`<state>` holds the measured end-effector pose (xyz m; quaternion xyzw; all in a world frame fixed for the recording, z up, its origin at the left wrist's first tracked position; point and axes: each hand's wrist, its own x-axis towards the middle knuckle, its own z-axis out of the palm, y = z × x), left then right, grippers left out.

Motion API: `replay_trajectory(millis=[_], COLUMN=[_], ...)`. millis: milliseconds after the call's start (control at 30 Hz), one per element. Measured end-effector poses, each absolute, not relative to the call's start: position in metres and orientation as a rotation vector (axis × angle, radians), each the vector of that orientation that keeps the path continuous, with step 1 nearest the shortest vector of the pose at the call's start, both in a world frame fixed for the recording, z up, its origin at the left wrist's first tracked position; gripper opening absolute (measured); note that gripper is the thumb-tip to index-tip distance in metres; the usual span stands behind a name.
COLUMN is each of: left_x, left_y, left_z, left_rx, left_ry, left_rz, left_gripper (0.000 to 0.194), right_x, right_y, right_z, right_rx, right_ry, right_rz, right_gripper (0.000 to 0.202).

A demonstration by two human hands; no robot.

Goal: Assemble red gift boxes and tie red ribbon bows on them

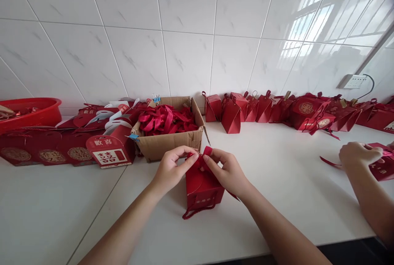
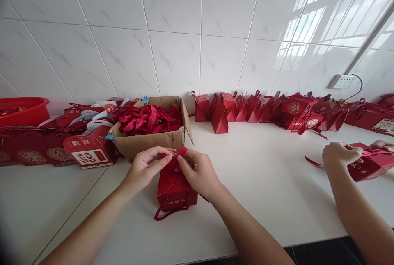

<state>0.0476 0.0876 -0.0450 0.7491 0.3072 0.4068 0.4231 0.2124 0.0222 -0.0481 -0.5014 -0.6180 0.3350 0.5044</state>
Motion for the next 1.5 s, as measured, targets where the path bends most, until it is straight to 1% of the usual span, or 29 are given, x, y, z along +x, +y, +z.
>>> replay_trajectory(millis=[67, 100, 233, 533, 700, 933, 1100, 1167, 1433, 1500], left_x=[0.047, 0.047, 0.048, 0.054, 0.053, 0.051, 0.052, 0.052, 0.052, 0.049], left_y=[0.086, 0.084, 0.078, 0.072, 0.072, 0.072, 0.069, 0.069, 0.070, 0.070], left_z=[-0.048, -0.049, -0.054, -0.055, -0.056, -0.055, -0.054, -0.053, -0.051, -0.051], left_rx=[1.868, 1.867, 1.922, 2.040, 2.053, 2.033, 2.026, 2.019, 2.008, 2.052], left_ry=[0.742, 0.725, 0.673, 0.732, 0.723, 0.716, 0.733, 0.734, 0.738, 0.713], left_rz=[1.004, 0.994, 0.978, 1.113, 1.088, 1.090, 1.078, 1.068, 1.015, 0.977], left_gripper=[0.017, 0.015, 0.008, 0.005, 0.005, 0.007, 0.006, 0.006, 0.006, 0.009], right_x=[0.211, 0.210, 0.209, 0.208, 0.211, 0.221, 0.224, 0.224, 0.213, 0.212], right_y=[0.021, 0.021, 0.021, 0.020, 0.017, 0.009, 0.010, 0.010, 0.006, 0.007], right_z=[-0.049, -0.049, -0.051, -0.052, -0.046, -0.038, -0.042, -0.041, -0.036, -0.039], right_rx=[-1.219, -1.229, -1.272, -1.277, -1.323, -1.321, -1.414, -1.410, -1.445, -1.445], right_ry=[-1.459, -1.447, -1.423, -1.327, -1.496, -1.811, -1.861, -1.894, -1.930, -1.887], right_rz=[0.786, 0.776, 0.733, 0.686, 0.578, 0.531, 0.280, 0.233, 0.237, 0.269], right_gripper=[0.014, 0.014, 0.020, 0.031, 0.008, 0.026, 0.022, 0.023, 0.028, 0.029])
